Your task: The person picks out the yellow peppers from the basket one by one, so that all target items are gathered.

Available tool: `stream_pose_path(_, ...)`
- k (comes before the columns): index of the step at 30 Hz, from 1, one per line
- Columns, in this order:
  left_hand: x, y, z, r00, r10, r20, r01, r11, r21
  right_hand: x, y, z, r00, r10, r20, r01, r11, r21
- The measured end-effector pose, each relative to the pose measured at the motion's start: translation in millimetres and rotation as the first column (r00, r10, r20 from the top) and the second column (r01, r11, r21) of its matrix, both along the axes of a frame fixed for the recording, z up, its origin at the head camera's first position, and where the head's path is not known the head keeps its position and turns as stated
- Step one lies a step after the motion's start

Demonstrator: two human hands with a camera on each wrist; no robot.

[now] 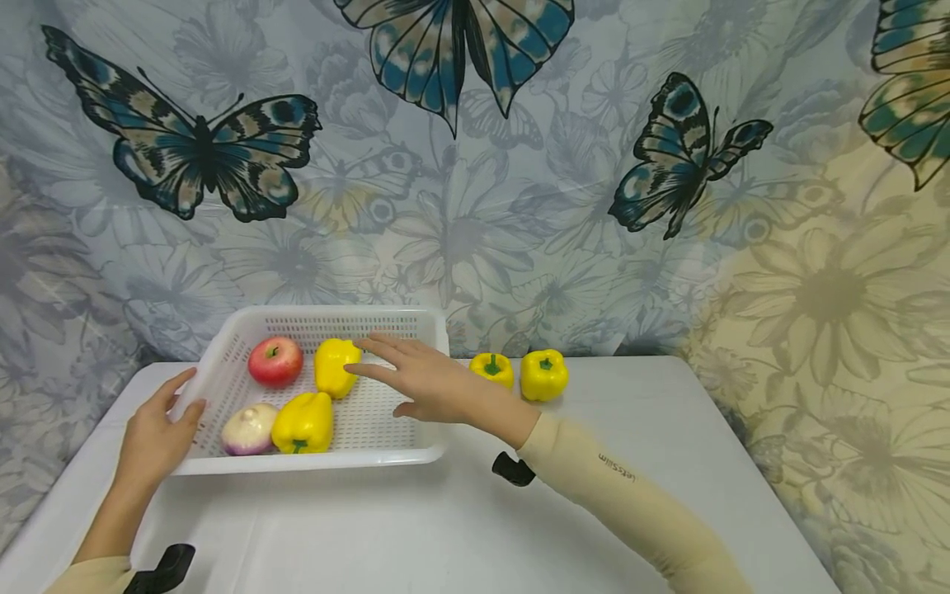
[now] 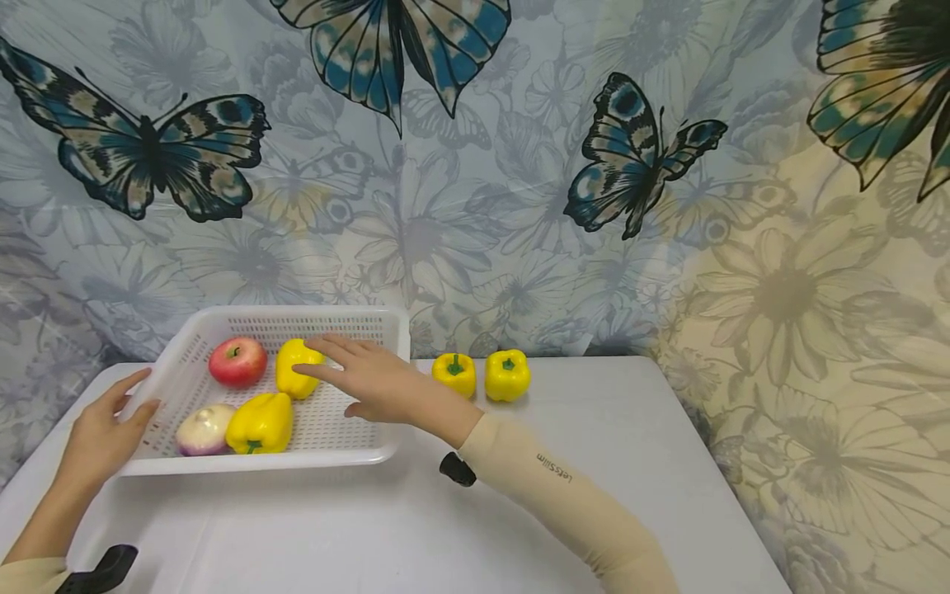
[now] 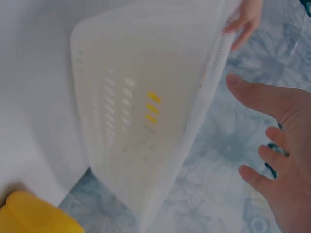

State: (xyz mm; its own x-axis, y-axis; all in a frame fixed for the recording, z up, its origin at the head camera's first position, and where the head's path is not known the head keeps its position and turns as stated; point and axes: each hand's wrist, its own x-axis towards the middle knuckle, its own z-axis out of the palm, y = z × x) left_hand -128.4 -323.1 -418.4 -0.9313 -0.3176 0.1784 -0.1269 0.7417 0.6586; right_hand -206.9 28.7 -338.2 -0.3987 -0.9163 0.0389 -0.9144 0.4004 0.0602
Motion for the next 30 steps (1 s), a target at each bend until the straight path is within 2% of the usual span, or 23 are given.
stream_pose_path(4,-0.7,-0.2,-0.1,1.000,-0.005,-0.003,0.005,1.000,0.008,5.3,-15,-4.9,0.999,0.023,-0.033,-0.021,0.997,0.070)
stream_pose_path(10,0.0,-1.0,-0.4,1.000,-0.003,-0.006,0.003,1.000,0.008,10.2,-35,-11.0,0.999,0.021,-0.036,-0.016,0.993,0.121)
stream_pose_path(17,0.0,-1.6,-0.6,1.000,-0.004,-0.002,0.004,1.000,0.017,16.7,-55,-17.8,0.999,0.033,0.023,-0.037,0.979,0.200)
stream_pose_path(24,0.3,-0.9,1.1,1.000,0.000,0.012,0.000,1.000,0.025,21.0,-77,-24.7,0.993,0.102,-0.054,-0.081,0.950,0.302)
stream_pose_path(30,-0.2,-1.2,0.7,1.000,0.002,0.015,-0.002,1.000,0.024,15.3,-95,-30.5,0.983,0.161,-0.090,-0.125,0.939,0.320)
